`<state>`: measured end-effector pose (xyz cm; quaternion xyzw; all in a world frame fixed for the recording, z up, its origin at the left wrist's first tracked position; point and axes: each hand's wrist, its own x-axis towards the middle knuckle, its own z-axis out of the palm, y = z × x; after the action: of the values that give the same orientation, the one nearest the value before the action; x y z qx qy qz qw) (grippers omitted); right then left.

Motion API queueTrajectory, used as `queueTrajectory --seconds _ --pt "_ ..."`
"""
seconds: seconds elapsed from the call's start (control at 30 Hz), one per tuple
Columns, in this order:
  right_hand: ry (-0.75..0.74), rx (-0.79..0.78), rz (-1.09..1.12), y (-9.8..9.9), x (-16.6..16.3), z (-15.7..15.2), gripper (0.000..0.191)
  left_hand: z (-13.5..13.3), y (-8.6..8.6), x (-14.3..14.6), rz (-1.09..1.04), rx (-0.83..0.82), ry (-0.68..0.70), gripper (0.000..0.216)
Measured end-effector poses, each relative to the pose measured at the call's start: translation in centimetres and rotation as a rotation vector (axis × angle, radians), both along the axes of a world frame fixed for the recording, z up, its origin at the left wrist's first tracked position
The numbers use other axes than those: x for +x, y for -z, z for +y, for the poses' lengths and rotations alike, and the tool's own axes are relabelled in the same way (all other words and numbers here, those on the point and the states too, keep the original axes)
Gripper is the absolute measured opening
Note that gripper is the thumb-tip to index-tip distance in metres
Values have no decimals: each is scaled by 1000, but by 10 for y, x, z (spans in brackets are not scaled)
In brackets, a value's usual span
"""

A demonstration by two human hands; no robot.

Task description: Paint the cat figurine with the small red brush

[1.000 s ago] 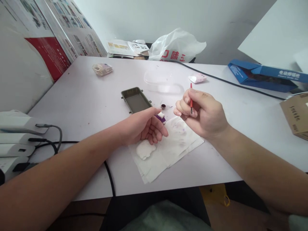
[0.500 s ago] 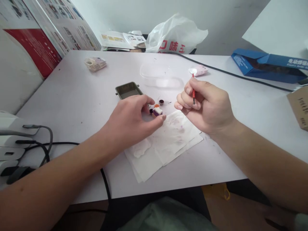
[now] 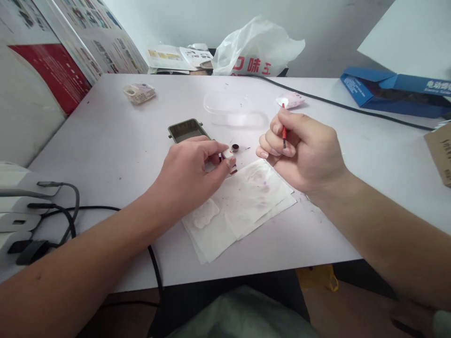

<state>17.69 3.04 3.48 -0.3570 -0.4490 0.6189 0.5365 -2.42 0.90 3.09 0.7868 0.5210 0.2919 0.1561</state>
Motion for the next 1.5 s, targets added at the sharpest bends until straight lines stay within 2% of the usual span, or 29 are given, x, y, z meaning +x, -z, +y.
queueTrajectory --seconds 0.23,0.33,0.53,0.7,0.83,0.93,1.0,1.03,1.07,1.13,1.23,1.37,1.5 --pt "-207 -259 -71 6 1 -2 34 -9 -7 -11 -151 62 62 29" --pt "-344 -314 -24 9 4 -2 33 -13 -4 -13 -174 122 98 28" --pt "-533 -338 80 9 13 -1 32 -18 -3 -11 -230 205 73 26" --pt "-585 -182 39 12 11 -5 31 -19 2 -8 -248 215 99 25" --pt "-523 -86 -53 15 8 -7 32 -18 5 -6 -213 179 85 25" --pt "-454 -24 -123 12 8 -8 33 -17 4 -7 -197 153 105 49" --pt "-410 65 -223 8 8 -10 31 -16 3 -7 -199 98 110 73" --pt "-385 118 -294 6 9 -12 30 -15 2 -8 -202 56 100 79" --pt "-364 177 -366 4 9 -13 29 -14 1 -8 -208 11 88 76" --pt "-347 313 -473 0 9 -17 24 -12 0 -8 -239 -72 76 55" --pt "-361 550 -542 -2 7 -21 13 -11 -3 -9 -331 -168 160 32" --pt "-337 726 -636 -3 5 -24 10 -12 -3 -8 -487 -314 343 32" --pt "-308 793 -690 -2 6 -25 8 -10 5 -5 -796 -662 382 40"
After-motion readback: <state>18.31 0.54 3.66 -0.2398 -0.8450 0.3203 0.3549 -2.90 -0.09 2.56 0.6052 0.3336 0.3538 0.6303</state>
